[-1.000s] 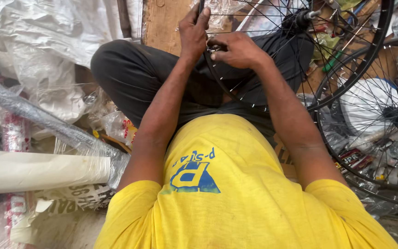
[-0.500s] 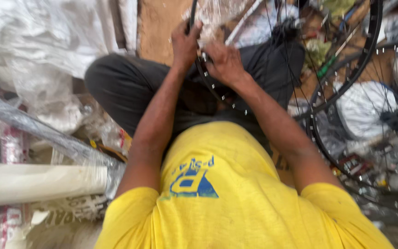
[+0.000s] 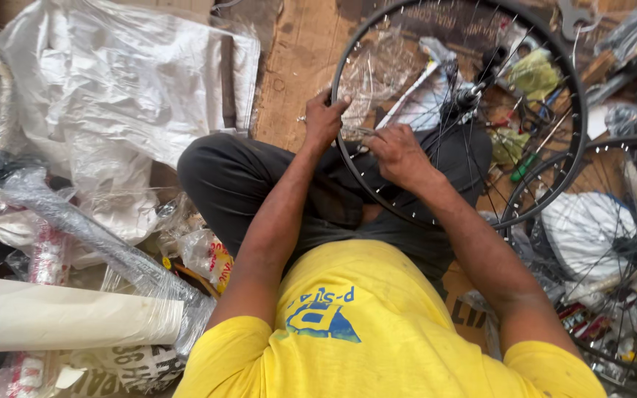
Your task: The person sits cross-legged on the floor and uses a spoke wrench to tighten the nipples on a bicycle wheel rim. The person rotates the wheel periodically to access different spokes and continues the tightening process throughout the clip.
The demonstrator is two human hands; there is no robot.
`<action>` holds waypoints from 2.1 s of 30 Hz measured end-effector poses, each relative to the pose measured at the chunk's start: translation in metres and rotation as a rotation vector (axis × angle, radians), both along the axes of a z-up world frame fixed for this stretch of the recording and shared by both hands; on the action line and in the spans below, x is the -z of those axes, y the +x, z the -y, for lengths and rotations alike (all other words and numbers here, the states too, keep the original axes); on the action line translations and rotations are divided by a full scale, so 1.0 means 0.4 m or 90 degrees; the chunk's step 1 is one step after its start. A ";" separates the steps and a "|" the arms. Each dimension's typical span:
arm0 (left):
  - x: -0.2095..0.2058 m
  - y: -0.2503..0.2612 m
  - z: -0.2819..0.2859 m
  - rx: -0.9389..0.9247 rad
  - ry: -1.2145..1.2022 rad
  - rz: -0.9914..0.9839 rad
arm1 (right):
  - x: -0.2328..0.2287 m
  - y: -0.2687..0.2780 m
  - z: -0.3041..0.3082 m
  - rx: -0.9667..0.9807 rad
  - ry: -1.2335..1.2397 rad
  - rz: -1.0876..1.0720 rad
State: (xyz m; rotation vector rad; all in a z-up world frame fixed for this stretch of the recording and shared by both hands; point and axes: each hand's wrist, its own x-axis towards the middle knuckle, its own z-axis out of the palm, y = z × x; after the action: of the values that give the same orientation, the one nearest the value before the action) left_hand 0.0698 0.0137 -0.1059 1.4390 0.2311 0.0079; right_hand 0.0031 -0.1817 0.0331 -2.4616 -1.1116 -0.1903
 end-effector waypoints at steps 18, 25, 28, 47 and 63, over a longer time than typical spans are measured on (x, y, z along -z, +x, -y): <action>-0.263 -0.115 -0.050 0.134 0.000 0.061 | -0.158 -0.087 -0.068 -0.083 0.006 -0.168; -0.302 -0.149 -0.049 0.077 0.145 0.280 | -0.190 -0.128 -0.070 -0.016 0.021 -0.210; -0.305 -0.134 -0.034 0.096 0.149 0.183 | -0.127 -0.127 -0.077 0.040 -0.066 -0.164; -0.385 -0.194 0.029 0.150 0.174 0.228 | -0.243 -0.183 -0.021 0.087 -0.045 -0.251; -0.256 -0.040 0.031 0.129 -0.091 0.144 | -0.102 -0.142 0.015 -0.041 -0.043 -0.120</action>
State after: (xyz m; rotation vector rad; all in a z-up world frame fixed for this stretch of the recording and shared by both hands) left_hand 0.0539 0.0014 -0.0036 1.3016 -0.0982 -0.0118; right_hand -0.0537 -0.1877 0.0739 -2.4386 -1.1300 0.0998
